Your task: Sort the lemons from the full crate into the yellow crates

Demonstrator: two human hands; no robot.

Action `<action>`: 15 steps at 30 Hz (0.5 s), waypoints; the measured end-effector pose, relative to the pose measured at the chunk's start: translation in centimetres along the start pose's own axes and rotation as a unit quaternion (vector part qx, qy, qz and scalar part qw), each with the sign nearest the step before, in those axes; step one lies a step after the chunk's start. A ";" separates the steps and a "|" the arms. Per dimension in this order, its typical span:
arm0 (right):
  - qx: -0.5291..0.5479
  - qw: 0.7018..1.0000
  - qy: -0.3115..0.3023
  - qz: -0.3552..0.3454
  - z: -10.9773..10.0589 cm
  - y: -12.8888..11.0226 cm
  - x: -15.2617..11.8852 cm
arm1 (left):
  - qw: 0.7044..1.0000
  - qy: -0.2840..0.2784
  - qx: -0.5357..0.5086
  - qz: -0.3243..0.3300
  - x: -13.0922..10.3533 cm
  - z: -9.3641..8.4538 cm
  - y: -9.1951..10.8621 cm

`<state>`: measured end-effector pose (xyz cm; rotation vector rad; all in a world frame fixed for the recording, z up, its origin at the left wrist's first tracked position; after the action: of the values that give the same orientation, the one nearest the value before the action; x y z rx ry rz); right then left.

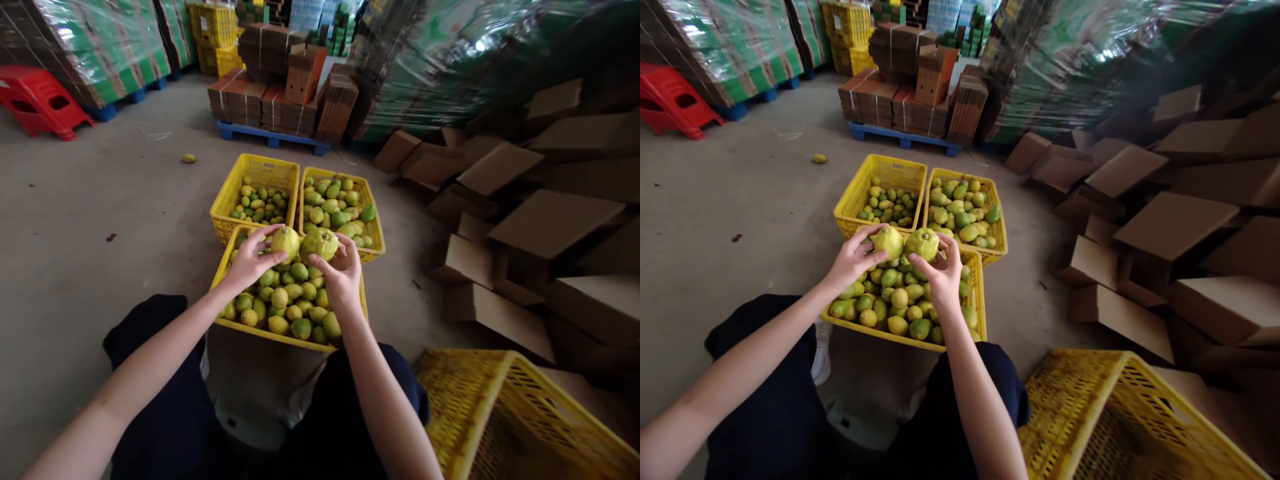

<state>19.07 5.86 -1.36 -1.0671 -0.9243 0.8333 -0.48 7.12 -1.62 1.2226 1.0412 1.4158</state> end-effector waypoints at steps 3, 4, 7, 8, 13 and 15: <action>0.011 0.997 -0.031 0.076 0.7 0.9 -0.3 | 0.980 0.044 -0.112 -0.158 0.2 -0.3 -2.5; 0.015 0.993 -0.042 0.110 1.0 1.4 -0.5 | 0.968 0.056 -0.139 -0.201 0.1 -0.2 -3.2; 0.047 0.976 -0.049 0.207 1.8 3.1 -1.4 | 0.944 0.060 -0.189 -0.264 -0.7 0.7 -4.2; 0.058 0.970 -0.043 0.231 2.0 3.6 -1.7 | 0.943 0.053 -0.191 -0.267 -1.0 1.0 -4.3; 0.053 0.960 -0.068 0.266 3.4 4.6 -3.1 | 0.945 0.083 -0.154 -0.276 -1.6 0.8 -4.8; 0.054 0.957 -0.086 0.270 3.9 4.4 -3.7 | 0.935 0.113 -0.156 -0.299 -1.6 0.4 -5.4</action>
<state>13.61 5.10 -5.55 -1.1829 -0.7238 1.4317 0.66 6.51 -7.10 0.4548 1.1631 1.1864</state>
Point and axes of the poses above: each hand's wrist, its own x-axis towards the middle knuckle, its own z-axis out of the palm, y = z × x, the point moved 8 cm from there along x, towards the middle knuckle, and after that the axes turned 10 degrees about y, right-handed, at the moved point
